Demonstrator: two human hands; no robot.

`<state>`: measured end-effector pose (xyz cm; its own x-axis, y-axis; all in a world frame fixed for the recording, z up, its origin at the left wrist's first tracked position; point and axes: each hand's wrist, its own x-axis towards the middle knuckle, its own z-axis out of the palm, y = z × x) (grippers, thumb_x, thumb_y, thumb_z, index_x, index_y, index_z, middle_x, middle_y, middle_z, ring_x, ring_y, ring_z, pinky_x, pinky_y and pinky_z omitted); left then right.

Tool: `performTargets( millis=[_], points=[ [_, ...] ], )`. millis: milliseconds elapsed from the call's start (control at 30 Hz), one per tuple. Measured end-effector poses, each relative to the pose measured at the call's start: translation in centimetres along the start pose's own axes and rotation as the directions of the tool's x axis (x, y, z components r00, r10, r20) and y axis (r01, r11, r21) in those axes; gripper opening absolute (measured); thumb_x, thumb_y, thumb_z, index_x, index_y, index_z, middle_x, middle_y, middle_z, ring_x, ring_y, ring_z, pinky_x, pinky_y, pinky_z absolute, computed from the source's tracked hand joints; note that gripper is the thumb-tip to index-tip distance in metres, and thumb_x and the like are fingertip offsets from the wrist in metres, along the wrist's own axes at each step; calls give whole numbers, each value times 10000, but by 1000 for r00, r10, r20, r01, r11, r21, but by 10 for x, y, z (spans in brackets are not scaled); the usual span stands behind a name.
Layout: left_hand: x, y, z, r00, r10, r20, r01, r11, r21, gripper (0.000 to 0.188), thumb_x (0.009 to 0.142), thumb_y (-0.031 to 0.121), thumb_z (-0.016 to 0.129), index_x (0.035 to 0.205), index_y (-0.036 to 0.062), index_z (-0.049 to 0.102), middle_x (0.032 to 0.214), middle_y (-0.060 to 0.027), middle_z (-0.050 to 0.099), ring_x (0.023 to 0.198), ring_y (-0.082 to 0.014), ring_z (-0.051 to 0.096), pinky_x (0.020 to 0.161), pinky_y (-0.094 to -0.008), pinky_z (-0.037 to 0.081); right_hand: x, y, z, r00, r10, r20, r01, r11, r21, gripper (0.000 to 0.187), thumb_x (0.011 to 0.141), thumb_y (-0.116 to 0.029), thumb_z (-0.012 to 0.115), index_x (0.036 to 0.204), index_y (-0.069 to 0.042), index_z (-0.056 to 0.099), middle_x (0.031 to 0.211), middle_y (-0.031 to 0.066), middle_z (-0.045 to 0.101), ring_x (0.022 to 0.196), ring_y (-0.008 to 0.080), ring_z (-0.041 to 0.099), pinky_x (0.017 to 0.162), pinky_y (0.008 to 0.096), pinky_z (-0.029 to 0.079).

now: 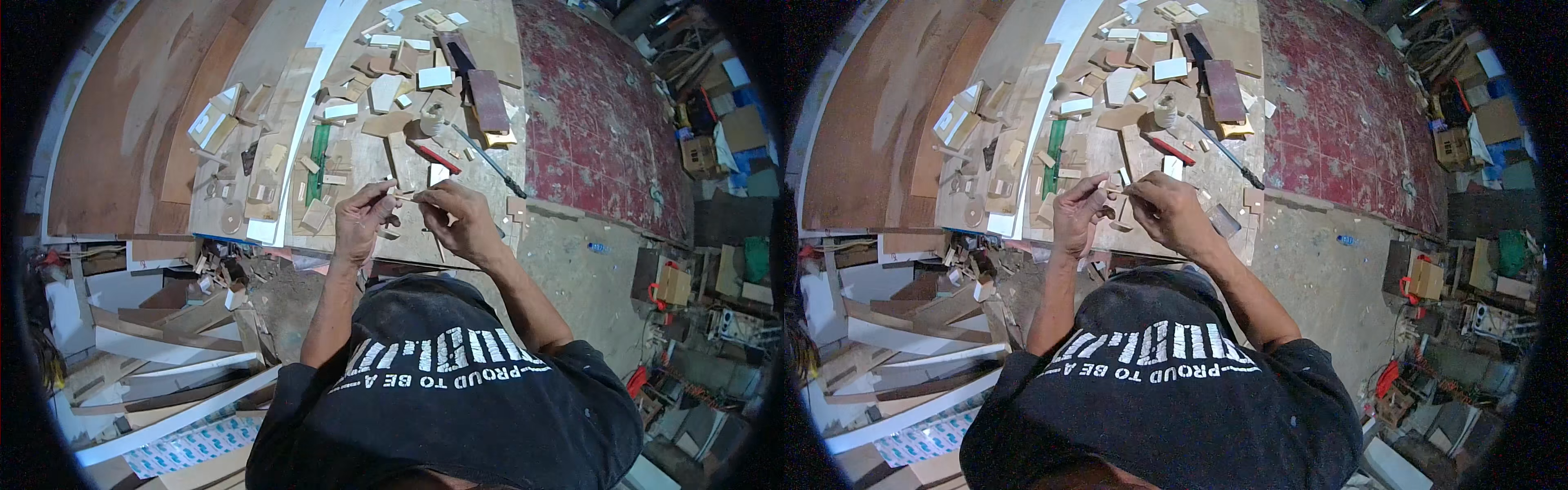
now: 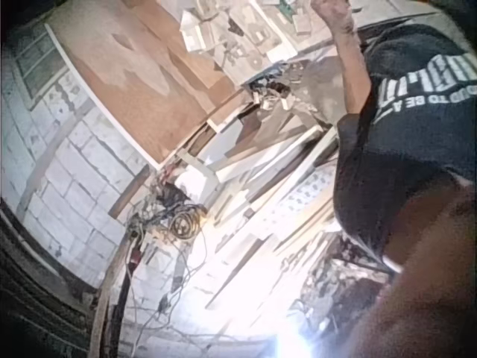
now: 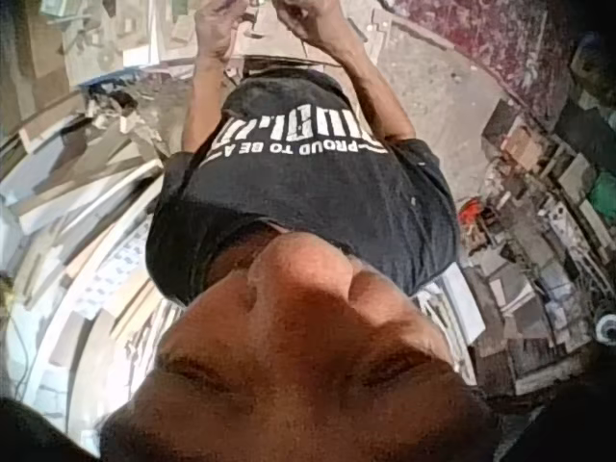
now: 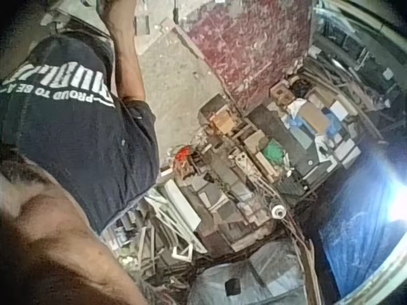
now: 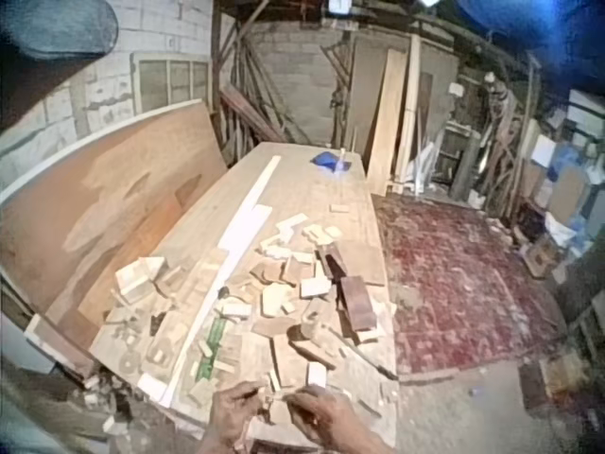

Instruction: Checking the fit and assembling small wooden scraps at a workbench.

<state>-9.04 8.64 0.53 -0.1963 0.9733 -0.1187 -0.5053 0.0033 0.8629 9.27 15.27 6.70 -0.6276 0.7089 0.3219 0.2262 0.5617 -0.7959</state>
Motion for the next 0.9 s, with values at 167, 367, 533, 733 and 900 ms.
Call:
performTargets(
  millis=[167, 367, 533, 733, 900],
  points=[
    [1, 5, 18, 969, 155, 191, -193, 961, 197, 273, 875, 27, 668, 1145, -10, 654, 992, -80, 651, 811, -131, 637, 661, -267, 557, -10, -2, -1, 996, -41, -84, 39, 999, -28, 156, 818, 26, 665, 970, 6, 642, 803, 118, 615, 690, 247, 641, 568, 336, 498],
    [-4, 16, 34, 941, 195, 277, -277, 912, 302, 284, 842, 2, 693, 1126, 18, 682, 939, -76, 631, 783, -124, 633, 656, -261, 566, -21, -10, -12, 971, 230, -59, -218, 963, 161, 70, 860, -32, 657, 880, 30, 630, 689, 113, 567, 569, 162, 503, 512, 284, 391],
    [-5, 25, 44, 934, 163, 319, -272, 903, 332, 293, 831, -8, 704, 1123, 5, 679, 922, -75, 632, 768, -118, 631, 661, -237, 557, -27, -7, -12, 991, 62, -120, -59, 998, 26, 77, 848, 2, 642, 911, 19, 603, 743, 132, 572, 603, 235, 551, 535, 328, 424],
    [-6, 24, 46, 933, 131, 334, -254, 899, 356, 288, 836, -12, 699, 1122, -10, 671, 927, -87, 641, 770, -120, 638, 671, -219, 550, -33, -3, -8, 986, -69, -154, 57, 995, -77, 96, 850, 30, 614, 933, 11, 570, 792, 159, 570, 668, 318, 583, 579, 378, 449],
    [-14, 28, 42, 916, 142, 375, -308, 847, 433, 281, 859, -12, 667, 1140, -12, 654, 976, -99, 632, 784, -121, 638, 656, -222, 558, -32, -10, -18, 965, 248, 81, -258, 954, 154, 82, 886, -30, 601, 941, 27, 581, 795, 180, 600, 683, 336, 595, 599, 385, 456]
  ],
)
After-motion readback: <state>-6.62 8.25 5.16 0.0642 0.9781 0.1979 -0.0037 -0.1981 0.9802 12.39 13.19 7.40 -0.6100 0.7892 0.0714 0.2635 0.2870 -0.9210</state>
